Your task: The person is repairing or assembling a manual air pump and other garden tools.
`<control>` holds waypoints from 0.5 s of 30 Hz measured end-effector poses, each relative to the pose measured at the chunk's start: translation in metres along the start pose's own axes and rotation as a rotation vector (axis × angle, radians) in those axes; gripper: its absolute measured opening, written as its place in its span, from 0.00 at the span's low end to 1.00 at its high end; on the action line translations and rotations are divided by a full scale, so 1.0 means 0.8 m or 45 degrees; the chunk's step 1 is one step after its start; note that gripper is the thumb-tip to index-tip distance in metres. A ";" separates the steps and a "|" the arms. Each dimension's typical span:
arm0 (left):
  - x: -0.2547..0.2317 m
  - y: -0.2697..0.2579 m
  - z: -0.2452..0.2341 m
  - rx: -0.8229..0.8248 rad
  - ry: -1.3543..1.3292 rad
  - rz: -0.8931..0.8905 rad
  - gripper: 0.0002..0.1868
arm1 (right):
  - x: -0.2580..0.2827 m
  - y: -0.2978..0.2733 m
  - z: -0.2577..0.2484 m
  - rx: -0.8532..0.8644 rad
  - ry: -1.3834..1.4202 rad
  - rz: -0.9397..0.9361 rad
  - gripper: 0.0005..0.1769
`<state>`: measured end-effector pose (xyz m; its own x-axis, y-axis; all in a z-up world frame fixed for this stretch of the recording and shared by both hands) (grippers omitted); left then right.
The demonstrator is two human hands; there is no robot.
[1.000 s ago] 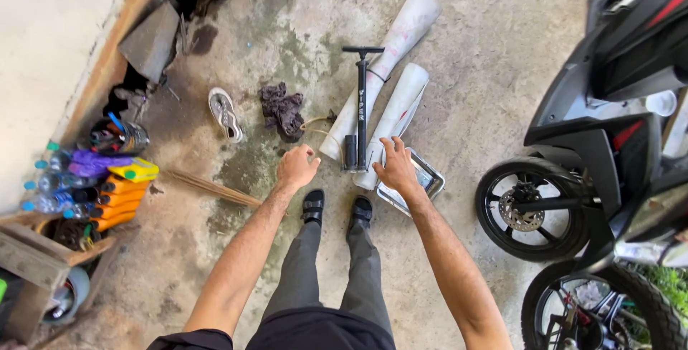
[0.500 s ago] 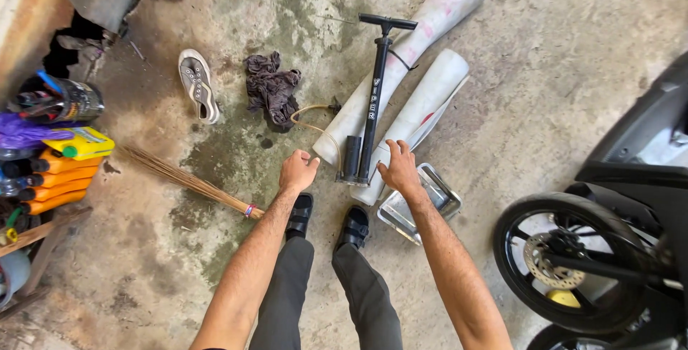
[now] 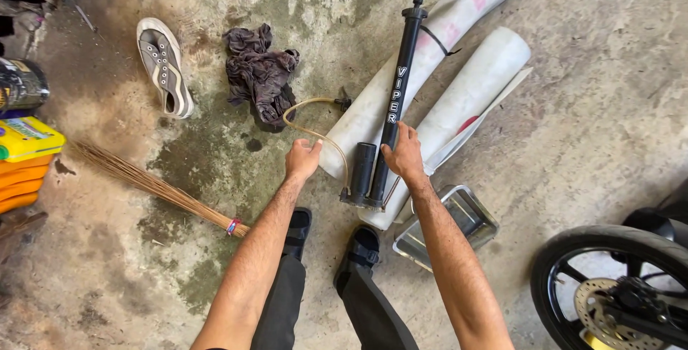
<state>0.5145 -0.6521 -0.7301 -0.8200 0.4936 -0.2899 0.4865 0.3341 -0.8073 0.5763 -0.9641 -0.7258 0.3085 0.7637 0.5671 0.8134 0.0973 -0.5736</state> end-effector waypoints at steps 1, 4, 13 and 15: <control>-0.003 0.009 0.004 -0.001 0.000 -0.003 0.33 | -0.008 0.014 0.012 0.003 0.001 0.000 0.46; 0.011 0.034 0.034 0.118 -0.199 -0.077 0.41 | -0.029 0.037 0.032 -0.133 0.085 -0.013 0.47; -0.035 0.050 0.048 0.122 -0.758 0.116 0.24 | -0.068 0.059 0.061 -0.108 0.338 0.341 0.51; -0.045 0.039 0.052 0.175 -0.877 0.091 0.20 | -0.076 0.057 0.065 -0.112 0.432 0.396 0.48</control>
<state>0.5467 -0.6929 -0.7664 -0.8138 -0.1249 -0.5675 0.5412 0.1929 -0.8185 0.5688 -0.9729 -0.8169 0.6762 0.4949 0.5458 0.6910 -0.1692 -0.7028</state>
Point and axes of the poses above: each hand's wrist, its own y-axis towards the middle knuckle, its own z-axis out of the palm, x = y × z, the point moved 10 cm from there along y, towards the middle knuckle, and after that the axes turned 3 degrees about x, right-handed, at the moved point
